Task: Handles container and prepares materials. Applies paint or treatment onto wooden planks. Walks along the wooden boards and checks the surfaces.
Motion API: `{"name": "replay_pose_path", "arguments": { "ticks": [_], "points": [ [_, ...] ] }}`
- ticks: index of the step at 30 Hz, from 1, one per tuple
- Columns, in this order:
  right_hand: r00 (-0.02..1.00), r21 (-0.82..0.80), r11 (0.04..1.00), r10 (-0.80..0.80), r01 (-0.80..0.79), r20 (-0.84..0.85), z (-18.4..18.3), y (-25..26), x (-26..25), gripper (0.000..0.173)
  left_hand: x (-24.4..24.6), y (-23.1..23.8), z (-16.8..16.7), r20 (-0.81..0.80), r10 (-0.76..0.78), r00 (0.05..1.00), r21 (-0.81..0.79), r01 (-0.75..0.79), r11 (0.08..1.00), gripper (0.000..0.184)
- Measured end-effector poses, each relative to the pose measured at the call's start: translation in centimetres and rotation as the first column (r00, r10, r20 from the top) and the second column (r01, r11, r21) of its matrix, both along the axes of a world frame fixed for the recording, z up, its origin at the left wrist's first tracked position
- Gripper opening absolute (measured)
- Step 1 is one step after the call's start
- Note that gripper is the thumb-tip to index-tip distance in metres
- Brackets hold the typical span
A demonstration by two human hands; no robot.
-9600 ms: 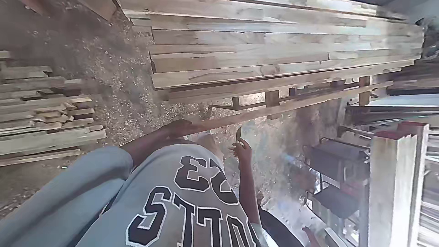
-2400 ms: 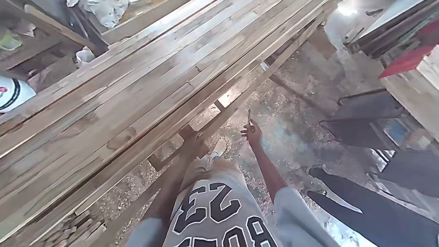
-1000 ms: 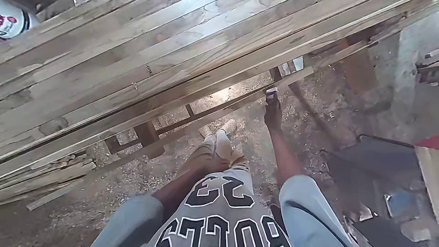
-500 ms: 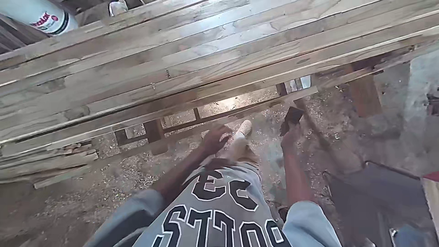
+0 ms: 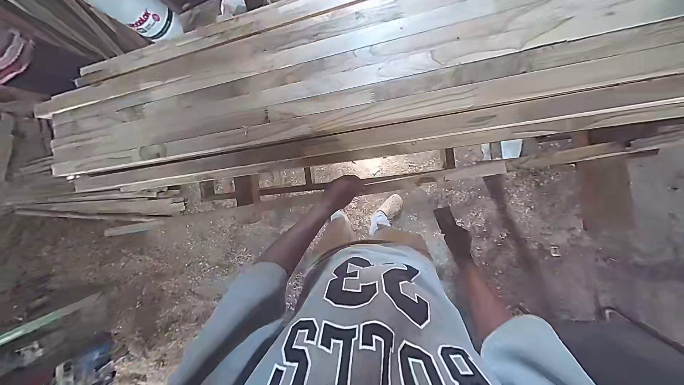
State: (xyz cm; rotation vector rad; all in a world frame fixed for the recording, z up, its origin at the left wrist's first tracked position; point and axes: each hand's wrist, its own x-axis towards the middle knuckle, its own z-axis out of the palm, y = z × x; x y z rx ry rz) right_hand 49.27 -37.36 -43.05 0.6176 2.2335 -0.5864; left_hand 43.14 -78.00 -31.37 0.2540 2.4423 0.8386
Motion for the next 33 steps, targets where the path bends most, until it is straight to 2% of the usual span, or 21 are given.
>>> {"name": "replay_pose_path", "arguments": {
  "ticks": [2,4,7,10,12,15,19,23,26,29,31,33],
  "points": [
    [0.994,-0.056,0.993,-0.106,0.104,-0.022,0.3,-0.4,2.2,0.065,0.1,0.1,0.1,0.074,0.016,0.997,0.017,-0.017,1.000,0.023],
    [0.997,-0.116,0.991,-0.067,0.062,-0.046,0.9,-1.2,2.3,0.069,-0.7,-0.3,-0.5,0.095,0.063,0.993,0.043,-0.068,0.997,0.023],
    [0.998,-0.142,0.988,0.054,-0.057,-0.029,0.9,-1.7,2.7,0.068,-0.4,-0.4,-0.6,0.172,0.223,0.960,0.065,-0.237,0.969,0.023],
    [0.998,-0.161,0.985,0.050,-0.054,-0.030,0.7,-1.4,2.1,0.067,-0.6,0.2,0.2,0.223,0.348,0.911,0.028,-0.363,0.931,0.021],
    [0.999,-0.158,0.987,0.008,-0.016,-0.052,1.2,-1.3,1.3,0.066,-0.7,0.4,0.4,0.203,0.299,0.932,-0.019,-0.302,0.953,0.021],
    [0.999,-0.140,0.990,-0.011,0.005,-0.046,1.7,-0.6,0.6,0.065,0.1,0.2,0.1,0.071,0.113,0.991,-0.046,-0.109,0.993,0.025],
    [0.999,-0.143,0.990,-0.005,-0.002,-0.045,1.3,0.9,0.3,0.065,0.3,0.8,-0.1,-0.025,-0.090,0.996,-0.185,0.084,0.979,0.028],
    [0.994,-0.146,0.986,-0.090,0.079,-0.068,1.1,1.4,0.4,0.065,0.3,1.5,1.0,0.003,-0.186,0.983,-0.272,0.180,0.945,0.032],
    [0.993,-0.151,0.985,-0.099,0.088,-0.068,0.8,1.3,0.4,0.066,-0.5,1.8,1.1,0.038,-0.217,0.975,-0.279,0.219,0.935,0.032],
    [0.992,-0.179,0.980,-0.105,0.090,-0.076,0.3,0.9,0.5,0.066,-1.1,2.2,0.6,0.060,-0.117,0.991,-0.317,0.130,0.939,0.026],
    [0.989,-0.191,0.978,-0.107,0.087,-0.099,0.0,0.7,0.8,0.066,-1.6,2.6,0.1,0.082,0.112,0.990,-0.351,-0.076,0.933,0.027],
    [0.989,-0.198,0.976,-0.108,0.086,-0.102,0.3,0.6,1.0,0.065,-2.2,2.4,-0.7,0.075,0.309,0.948,-0.327,-0.270,0.906,0.034]
  ]
}}
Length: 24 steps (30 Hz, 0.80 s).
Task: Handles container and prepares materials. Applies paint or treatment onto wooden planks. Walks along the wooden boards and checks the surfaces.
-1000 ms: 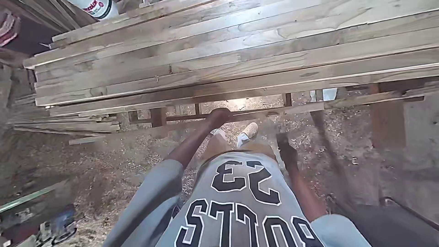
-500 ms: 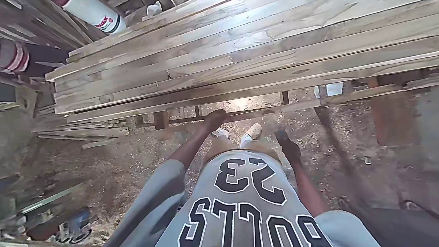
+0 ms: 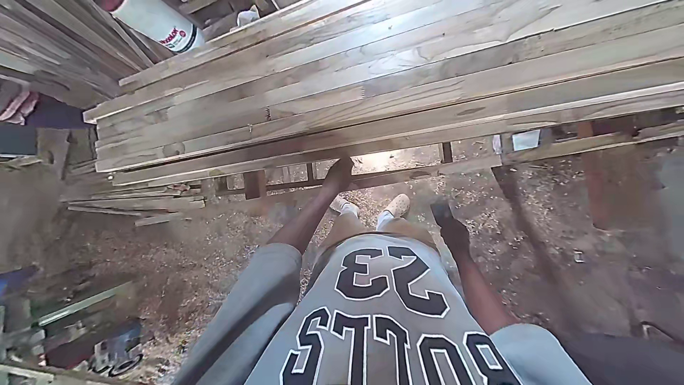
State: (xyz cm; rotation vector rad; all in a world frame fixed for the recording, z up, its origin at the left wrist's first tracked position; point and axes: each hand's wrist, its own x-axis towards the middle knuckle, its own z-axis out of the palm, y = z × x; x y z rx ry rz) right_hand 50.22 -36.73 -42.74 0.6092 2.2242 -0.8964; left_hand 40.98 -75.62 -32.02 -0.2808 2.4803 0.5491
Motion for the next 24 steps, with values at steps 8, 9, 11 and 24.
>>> {"name": "replay_pose_path", "arguments": {
  "ticks": [8,9,11,24],
  "points": [
    [0.998,0.016,1.000,-0.019,0.018,0.054,-1.0,2.0,2.1,0.066,2.8,-0.7,2.0,-0.127,-0.213,0.969,0.173,0.233,0.957,0.025],
    [0.998,0.026,1.000,-0.017,0.016,0.064,-1.1,2.3,2.4,0.066,3.2,-0.5,2.1,-0.130,-0.249,0.960,0.143,0.266,0.953,0.026],
    [0.995,0.025,0.999,-0.023,0.021,0.095,-1.4,2.6,3.0,0.066,3.7,-0.4,1.9,-0.130,-0.293,0.947,0.075,0.304,0.950,0.028],
    [0.998,-0.030,0.998,-0.060,0.060,0.026,-1.1,1.8,1.2,0.065,3.0,-0.9,1.3,-0.056,-0.426,0.903,0.021,0.427,0.904,0.032]
  ]
}}
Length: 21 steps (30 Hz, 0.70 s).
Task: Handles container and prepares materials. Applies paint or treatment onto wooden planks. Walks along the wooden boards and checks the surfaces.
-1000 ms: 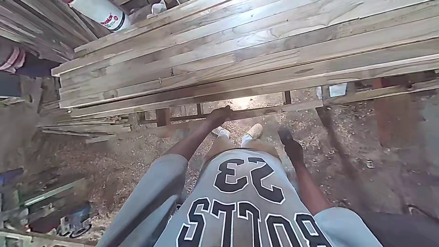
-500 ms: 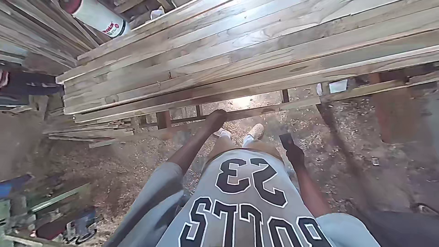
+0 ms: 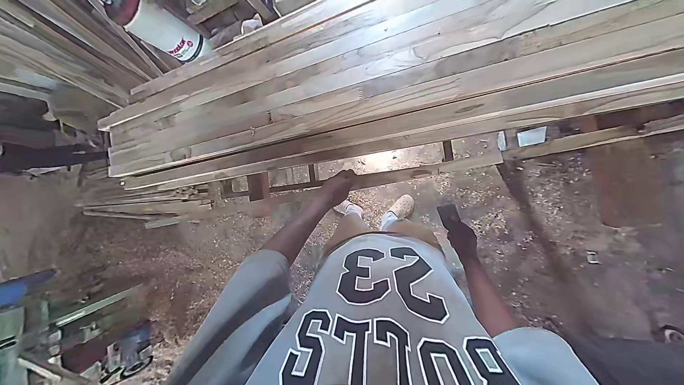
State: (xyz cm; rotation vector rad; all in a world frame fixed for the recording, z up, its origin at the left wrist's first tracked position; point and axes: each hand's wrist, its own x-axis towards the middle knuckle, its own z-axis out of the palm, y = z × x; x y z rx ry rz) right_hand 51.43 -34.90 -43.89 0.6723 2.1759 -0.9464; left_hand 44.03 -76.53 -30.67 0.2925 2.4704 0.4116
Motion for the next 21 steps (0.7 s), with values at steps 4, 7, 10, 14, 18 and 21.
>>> {"name": "replay_pose_path", "arguments": {
  "ticks": [4,7,10,14,18,21],
  "points": [
    [1.000,-0.013,1.000,0.004,-0.004,0.024,-0.3,-0.5,-0.2,0.066,-0.8,2.2,0.4,0.059,0.052,0.997,-0.111,-0.045,0.993,0.037],
    [1.000,-0.024,1.000,-0.008,0.009,0.013,-0.7,-0.5,0.1,0.065,-1.2,3.3,0.7,0.049,0.172,0.984,-0.189,-0.160,0.969,0.029],
    [0.999,0.003,1.000,0.020,-0.020,0.029,-0.5,-0.4,0.3,0.066,-1.1,2.6,0.4,0.004,0.207,0.978,-0.113,-0.206,0.972,0.024],
    [0.998,0.040,0.999,0.026,-0.028,0.063,-0.5,0.1,0.8,0.068,-0.1,1.1,0.0,0.018,0.042,0.999,0.024,-0.042,0.999,0.029],
    [0.997,0.024,1.000,-0.004,0.003,0.074,-0.4,0.6,1.2,0.065,0.7,1.0,1.0,0.014,0.112,0.994,0.008,-0.112,0.994,0.032],
    [0.998,0.016,1.000,-0.023,0.022,0.054,-0.8,0.9,1.0,0.065,1.2,1.2,0.5,-0.099,0.129,0.987,0.026,-0.127,0.992,0.030]
  ]
}}
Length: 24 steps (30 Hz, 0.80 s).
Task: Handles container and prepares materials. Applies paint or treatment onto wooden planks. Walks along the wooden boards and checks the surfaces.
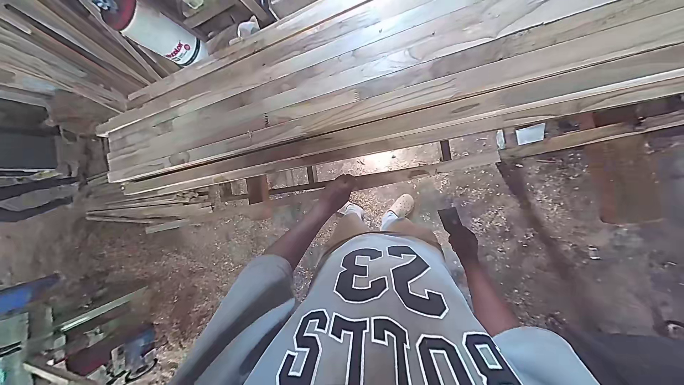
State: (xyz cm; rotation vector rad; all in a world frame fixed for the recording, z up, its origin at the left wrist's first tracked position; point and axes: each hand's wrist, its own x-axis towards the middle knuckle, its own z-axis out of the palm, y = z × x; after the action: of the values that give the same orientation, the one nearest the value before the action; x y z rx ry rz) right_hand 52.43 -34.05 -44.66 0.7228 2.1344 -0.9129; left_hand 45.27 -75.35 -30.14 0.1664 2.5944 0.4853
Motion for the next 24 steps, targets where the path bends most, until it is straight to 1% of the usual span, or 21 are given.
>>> {"name": "replay_pose_path", "arguments": {
  "ticks": [1,2,6,11,13,15,17,20,22,24],
  "points": [
    [1.000,0.001,1.000,0.002,-0.002,-0.007,-0.1,0.1,-0.2,0.065,0.2,0.1,-0.4,-0.035,-0.007,0.999,-0.004,0.007,1.000,0.029],
    [1.000,0.002,1.000,0.007,-0.007,-0.012,0.1,-0.1,-0.4,0.065,0.3,0.2,-0.5,-0.036,-0.011,0.999,-0.011,0.011,1.000,0.030],
    [0.999,0.005,0.999,0.033,-0.033,-0.029,0.7,-0.6,-1.6,0.064,0.4,0.8,-0.1,0.012,-0.013,1.000,-0.040,0.013,0.999,0.031],
    [0.999,-0.009,1.000,0.026,-0.026,-0.038,0.6,-1.4,-2.5,0.063,0.7,0.1,-0.5,-0.090,-0.015,0.996,0.002,0.015,1.000,0.028],
    [0.999,-0.009,1.000,0.021,-0.021,-0.047,0.4,-1.4,-2.4,0.063,1.0,0.0,-0.7,-0.109,-0.006,0.994,0.018,0.008,1.000,0.028],
    [0.997,-0.013,1.000,-0.016,0.015,-0.069,0.3,-1.6,-2.4,0.062,1.0,0.1,-0.8,-0.113,0.001,0.994,0.001,-0.001,1.000,0.028],
    [0.992,-0.044,0.997,-0.067,0.063,-0.105,0.7,-1.7,-2.1,0.060,1.0,0.5,-0.5,-0.062,0.014,0.998,-0.044,-0.017,0.999,0.029],
    [0.980,-0.075,0.990,-0.127,0.116,-0.156,1.2,-1.5,-1.9,0.057,-0.3,1.8,0.3,0.098,0.042,0.994,-0.122,-0.030,0.992,0.031],
    [0.982,-0.069,0.990,-0.133,0.124,-0.134,1.0,-1.3,-1.8,0.057,-1.0,2.0,0.3,0.147,0.043,0.988,-0.124,-0.024,0.992,0.030],
    [0.985,-0.056,0.991,-0.127,0.121,-0.115,0.5,-1.2,-1.9,0.057,-1.8,1.8,0.4,0.173,0.010,0.985,-0.111,0.009,0.994,0.033]
  ]
}}
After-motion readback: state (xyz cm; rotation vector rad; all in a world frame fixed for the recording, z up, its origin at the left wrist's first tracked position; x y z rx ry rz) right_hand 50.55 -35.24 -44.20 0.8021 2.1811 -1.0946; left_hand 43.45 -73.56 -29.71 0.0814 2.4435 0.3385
